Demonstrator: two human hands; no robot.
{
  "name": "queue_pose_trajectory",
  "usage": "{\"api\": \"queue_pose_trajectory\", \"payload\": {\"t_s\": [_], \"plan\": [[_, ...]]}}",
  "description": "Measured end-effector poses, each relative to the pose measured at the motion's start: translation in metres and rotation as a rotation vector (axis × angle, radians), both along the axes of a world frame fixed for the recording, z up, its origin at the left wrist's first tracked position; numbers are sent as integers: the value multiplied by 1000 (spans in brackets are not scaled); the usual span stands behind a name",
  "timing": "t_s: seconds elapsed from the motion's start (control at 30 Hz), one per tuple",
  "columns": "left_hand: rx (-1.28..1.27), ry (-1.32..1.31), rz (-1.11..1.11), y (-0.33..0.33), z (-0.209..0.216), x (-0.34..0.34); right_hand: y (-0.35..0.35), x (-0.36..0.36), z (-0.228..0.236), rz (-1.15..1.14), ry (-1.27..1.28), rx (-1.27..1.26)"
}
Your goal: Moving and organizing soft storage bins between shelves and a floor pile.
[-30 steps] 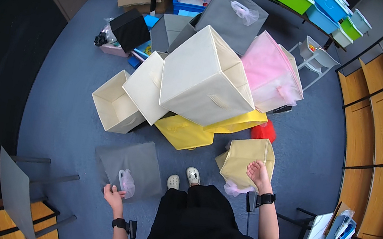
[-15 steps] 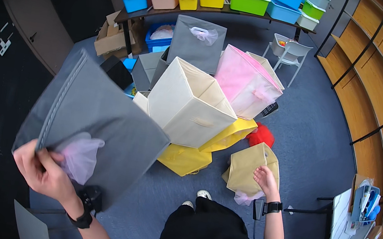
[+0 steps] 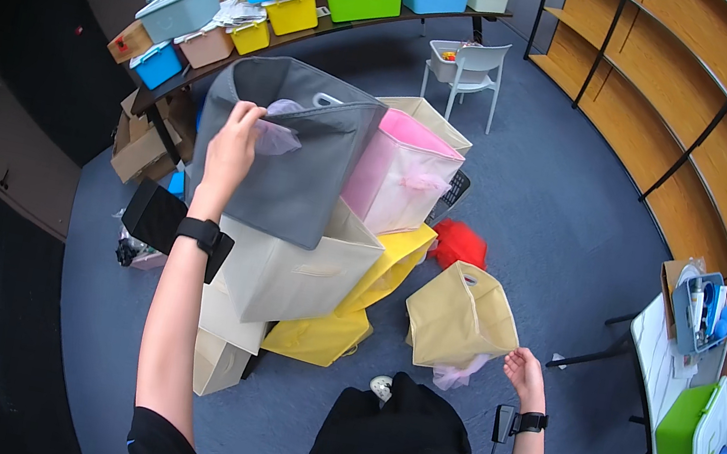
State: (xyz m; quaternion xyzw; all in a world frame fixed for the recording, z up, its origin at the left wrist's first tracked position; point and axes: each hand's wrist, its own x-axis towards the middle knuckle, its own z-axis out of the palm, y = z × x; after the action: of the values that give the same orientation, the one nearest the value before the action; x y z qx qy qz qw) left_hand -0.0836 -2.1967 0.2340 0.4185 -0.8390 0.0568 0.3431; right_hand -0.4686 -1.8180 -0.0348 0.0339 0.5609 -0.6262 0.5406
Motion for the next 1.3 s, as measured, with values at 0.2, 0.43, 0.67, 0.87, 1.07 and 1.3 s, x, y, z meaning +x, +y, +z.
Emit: {"api": "queue_pose_trajectory", "payload": {"t_s": [0.2,0.43,0.67,0.87,1.07,1.3], "plan": [[141,-90,-93,-46,-25,-40,25,16,1,-85,35,36],[118,72,-229,-40,-25,-44,53,74,1,-279,45,41],[23,83,-361,69,-120,7,78,168,7,-378,5,130],[727,-141,-916,204,-250,41,153,238,20,-497,62,220],[1114,-564,-1065,215,-299,59,248,310,26,-845,103,411],[778,-886,-1125,170,-309,-19,337,384,0,-997,72,443]]}}
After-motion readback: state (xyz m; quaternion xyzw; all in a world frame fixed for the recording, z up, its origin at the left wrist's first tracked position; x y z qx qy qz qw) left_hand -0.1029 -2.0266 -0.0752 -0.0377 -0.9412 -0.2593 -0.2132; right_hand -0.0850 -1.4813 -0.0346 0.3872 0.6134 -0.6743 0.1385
